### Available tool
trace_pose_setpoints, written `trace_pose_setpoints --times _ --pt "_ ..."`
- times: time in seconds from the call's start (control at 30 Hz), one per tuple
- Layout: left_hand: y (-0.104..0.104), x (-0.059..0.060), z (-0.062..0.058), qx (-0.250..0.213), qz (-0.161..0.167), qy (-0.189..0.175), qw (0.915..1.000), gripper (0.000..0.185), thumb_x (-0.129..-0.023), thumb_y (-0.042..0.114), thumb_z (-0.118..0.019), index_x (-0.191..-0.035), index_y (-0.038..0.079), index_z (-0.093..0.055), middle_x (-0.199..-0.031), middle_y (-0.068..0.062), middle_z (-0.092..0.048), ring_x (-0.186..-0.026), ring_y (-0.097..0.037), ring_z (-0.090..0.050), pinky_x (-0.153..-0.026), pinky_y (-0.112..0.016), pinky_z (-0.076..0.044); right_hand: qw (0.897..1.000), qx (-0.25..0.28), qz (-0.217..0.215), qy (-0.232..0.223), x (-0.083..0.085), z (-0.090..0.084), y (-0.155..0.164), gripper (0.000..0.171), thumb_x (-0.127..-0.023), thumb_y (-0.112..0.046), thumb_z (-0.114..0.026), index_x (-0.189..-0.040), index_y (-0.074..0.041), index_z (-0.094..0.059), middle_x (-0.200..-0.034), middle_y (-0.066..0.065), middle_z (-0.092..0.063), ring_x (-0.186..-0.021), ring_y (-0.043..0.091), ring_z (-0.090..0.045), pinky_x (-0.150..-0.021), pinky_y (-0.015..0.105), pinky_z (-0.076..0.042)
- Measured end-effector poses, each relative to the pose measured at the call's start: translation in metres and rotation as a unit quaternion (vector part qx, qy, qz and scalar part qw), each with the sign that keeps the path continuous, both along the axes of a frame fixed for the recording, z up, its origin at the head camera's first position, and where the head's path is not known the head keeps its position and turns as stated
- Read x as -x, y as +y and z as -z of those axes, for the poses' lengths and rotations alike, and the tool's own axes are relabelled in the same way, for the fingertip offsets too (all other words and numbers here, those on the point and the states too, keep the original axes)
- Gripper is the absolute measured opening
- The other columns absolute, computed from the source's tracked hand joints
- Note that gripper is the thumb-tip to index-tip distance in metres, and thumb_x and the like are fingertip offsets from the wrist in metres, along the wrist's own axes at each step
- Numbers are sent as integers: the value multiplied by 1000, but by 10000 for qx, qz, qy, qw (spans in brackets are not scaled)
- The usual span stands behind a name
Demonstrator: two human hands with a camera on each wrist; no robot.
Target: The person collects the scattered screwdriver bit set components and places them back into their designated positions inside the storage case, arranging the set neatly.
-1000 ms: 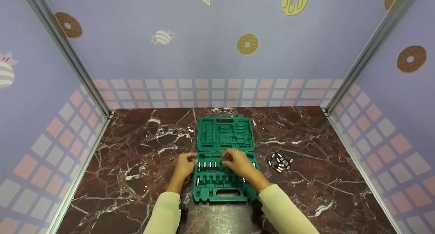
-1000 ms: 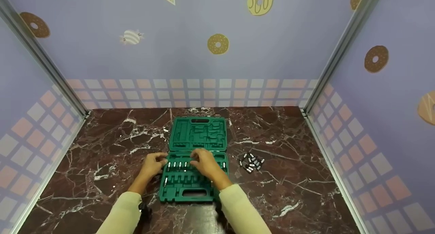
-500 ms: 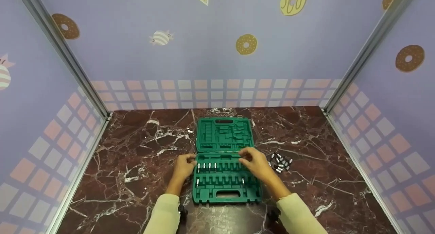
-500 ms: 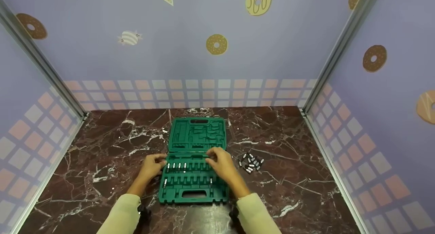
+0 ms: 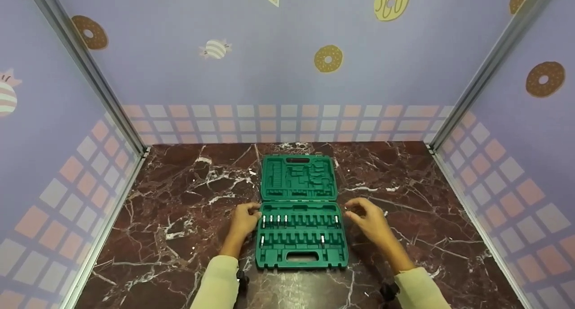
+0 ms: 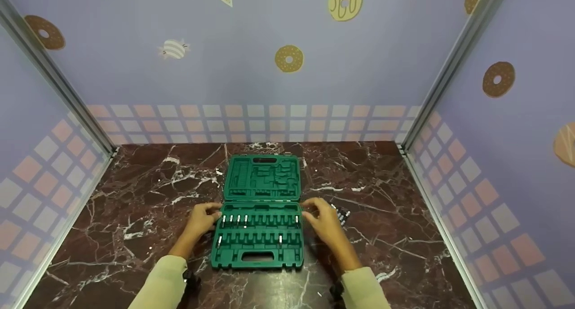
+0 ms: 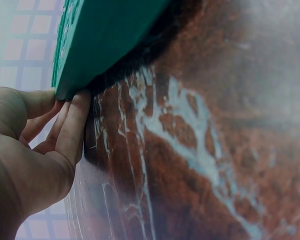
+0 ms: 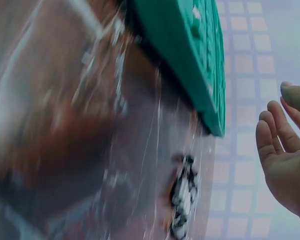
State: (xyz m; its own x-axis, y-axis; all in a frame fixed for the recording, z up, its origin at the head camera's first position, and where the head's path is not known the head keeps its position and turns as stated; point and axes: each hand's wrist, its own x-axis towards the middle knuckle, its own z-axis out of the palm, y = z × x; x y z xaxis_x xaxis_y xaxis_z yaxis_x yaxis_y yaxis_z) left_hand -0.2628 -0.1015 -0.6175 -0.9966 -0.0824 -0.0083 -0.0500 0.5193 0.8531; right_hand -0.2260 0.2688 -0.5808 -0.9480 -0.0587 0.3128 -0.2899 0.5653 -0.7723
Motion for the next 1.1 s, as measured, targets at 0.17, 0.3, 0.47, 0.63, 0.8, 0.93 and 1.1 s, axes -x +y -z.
trace_pose_setpoints --times 0.17,0.3,0.47,0.63,0.8,0.93,1.1 --pt "0 -2 0 -118 72 -78 9999 23 -95 0 -69 -117 0 -76 -97 -15 -72 -77 -21 -64 -65 -37 -54 9995 -10 328 9 -4 4 23 23 -86 -1 -81 -108 -5 -74 -103 10 -73 -90 24 -68 -74 29 -56" --pt "0 -2 0 -123 78 -22 9999 23 -95 -1 -69 -116 0 -76 -96 -15 -72 -75 -21 -63 -64 -36 -54 9982 -54 567 -199 -6 4 39 24 -88 -4 -80 -111 -6 -74 -108 10 -72 -94 22 -70 -74 23 -55" --pt "0 -3 1 -13 24 69 10000 22 -93 0 -70 -114 1 -78 -95 -14 -73 -84 -25 -66 -74 -42 -55 9967 -227 749 -191 -8 7 58 21 -89 -3 -79 -110 -6 -74 -109 10 -72 -96 24 -70 -77 16 -53" --pt "-1 -2 2 -35 -14 134 9999 21 -92 -2 -70 -112 0 -78 -93 -14 -73 -84 -26 -66 -75 -43 -54 9953 -403 874 -96 -9 13 73 20 -90 0 -77 -110 -4 -74 -110 11 -72 -95 22 -69 -78 16 -53" --pt "-1 -2 2 -36 16 207 9998 21 -92 -3 -70 -111 -2 -78 -93 -16 -73 -84 -27 -67 -75 -44 -55 9956 -517 745 -256 -11 18 87 23 -91 1 -75 -114 -5 -74 -110 13 -71 -90 16 -69 -77 19 -54" --pt "0 -2 2 12 40 203 9998 21 -92 -2 -70 -112 -1 -78 -95 -16 -74 -86 -28 -68 -76 -45 -55 9948 -749 601 -334 -12 22 98 28 -89 0 -77 -116 -6 -74 -112 13 -71 -92 23 -71 -80 26 -56" --pt "0 -1 0 -89 71 109 9999 21 -94 -2 -69 -113 0 -77 -96 -16 -73 -85 -27 -67 -72 -41 -55 9921 -1069 403 -514 -13 24 109 32 -89 -5 -80 -120 -7 -73 -114 11 -71 -93 26 -70 -82 37 -57"
